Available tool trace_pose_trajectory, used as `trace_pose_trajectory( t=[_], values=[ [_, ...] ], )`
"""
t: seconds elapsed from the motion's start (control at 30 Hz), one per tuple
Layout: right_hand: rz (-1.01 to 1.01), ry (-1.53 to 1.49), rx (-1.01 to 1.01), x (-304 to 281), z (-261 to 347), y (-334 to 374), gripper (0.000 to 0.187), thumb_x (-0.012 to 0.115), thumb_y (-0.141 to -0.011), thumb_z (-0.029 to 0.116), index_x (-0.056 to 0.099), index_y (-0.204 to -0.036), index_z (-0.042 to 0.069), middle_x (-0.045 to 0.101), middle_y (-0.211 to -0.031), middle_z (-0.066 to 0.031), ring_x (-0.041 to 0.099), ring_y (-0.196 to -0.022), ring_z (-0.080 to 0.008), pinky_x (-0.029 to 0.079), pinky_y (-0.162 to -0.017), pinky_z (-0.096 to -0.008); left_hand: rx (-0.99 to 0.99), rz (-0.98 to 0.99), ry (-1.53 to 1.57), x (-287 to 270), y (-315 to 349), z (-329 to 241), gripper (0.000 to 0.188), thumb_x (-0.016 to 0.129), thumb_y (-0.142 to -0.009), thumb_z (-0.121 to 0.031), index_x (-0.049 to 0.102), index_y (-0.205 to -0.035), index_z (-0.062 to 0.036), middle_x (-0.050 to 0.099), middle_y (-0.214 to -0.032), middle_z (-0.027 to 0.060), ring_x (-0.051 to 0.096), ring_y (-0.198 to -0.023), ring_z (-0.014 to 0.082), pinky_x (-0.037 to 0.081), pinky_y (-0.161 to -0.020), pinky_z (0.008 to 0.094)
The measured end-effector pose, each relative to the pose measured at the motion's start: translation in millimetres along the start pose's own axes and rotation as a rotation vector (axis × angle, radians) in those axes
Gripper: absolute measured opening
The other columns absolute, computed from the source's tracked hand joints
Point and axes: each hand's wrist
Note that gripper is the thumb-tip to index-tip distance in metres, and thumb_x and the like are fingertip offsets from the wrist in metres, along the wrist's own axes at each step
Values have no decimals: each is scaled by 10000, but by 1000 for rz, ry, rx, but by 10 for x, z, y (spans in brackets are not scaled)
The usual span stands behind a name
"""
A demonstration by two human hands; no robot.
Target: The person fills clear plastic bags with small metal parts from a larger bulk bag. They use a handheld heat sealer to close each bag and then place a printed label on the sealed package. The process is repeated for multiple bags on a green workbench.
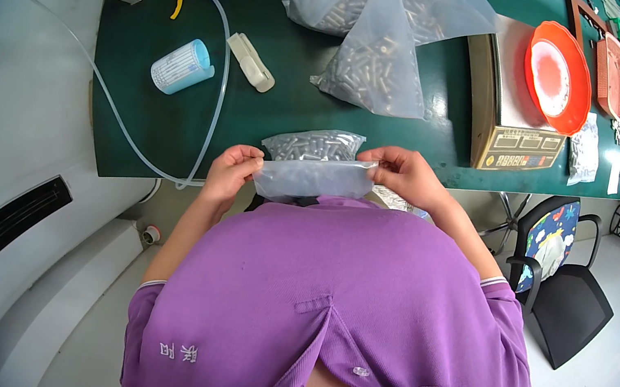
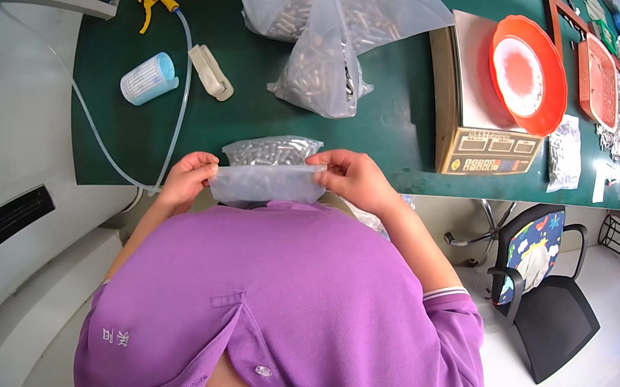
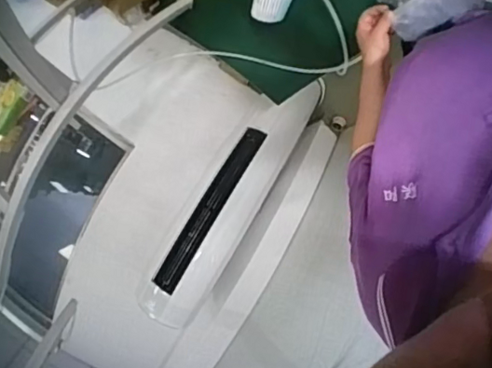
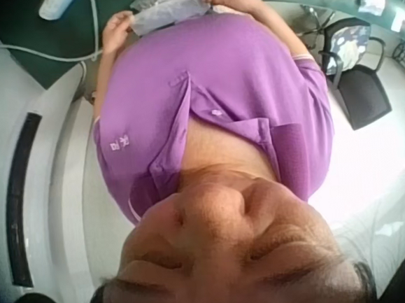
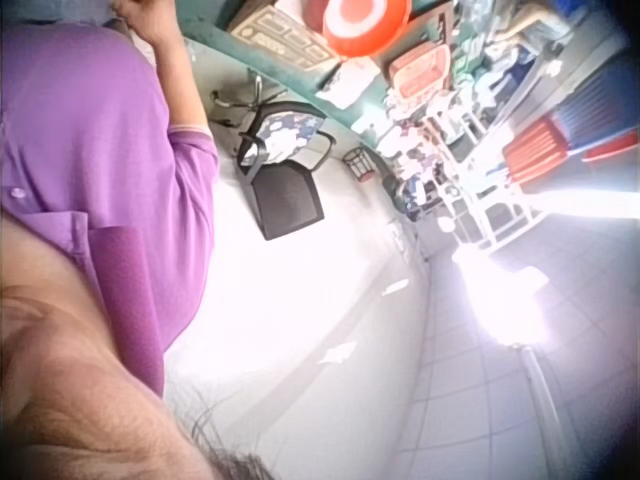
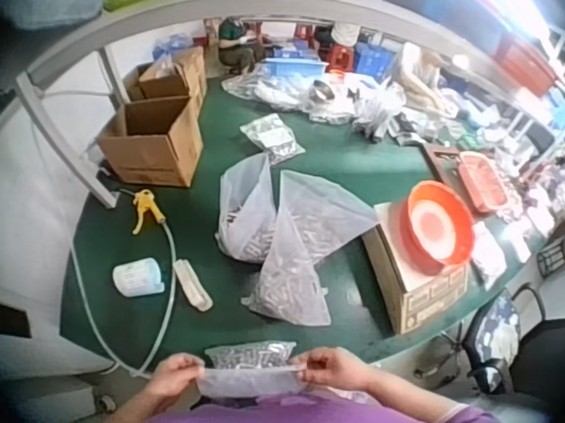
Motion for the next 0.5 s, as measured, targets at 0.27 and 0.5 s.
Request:
trace_pose_trajectory(
  t=[0.27,0.5],
  values=[
    [-205,650,-680,29,37,13,286,700,-746,80,681,-1032,84,609,-840,-96,575,-827,-278,492,-755,-362,-54,32,108,-31,-26,45,158,645,-845,-109,614,-992,-64,602,-816,-23,545,-740,74,408,-675,230],
    [-213,-187,-344,228,-155,-2,145,627,-852,62,677,-988,64,626,-891,-20,562,-832,-139,460,-771,-298,-51,13,119,-21,-30,70,152,639,-847,-98,611,-993,-66,600,-828,-21,549,-754,77,420,-684,238]
  ],
)
Point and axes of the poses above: each hand's wrist, its own y-axis away from the middle knuckle, its own x-axis out of the palm, z = x × y
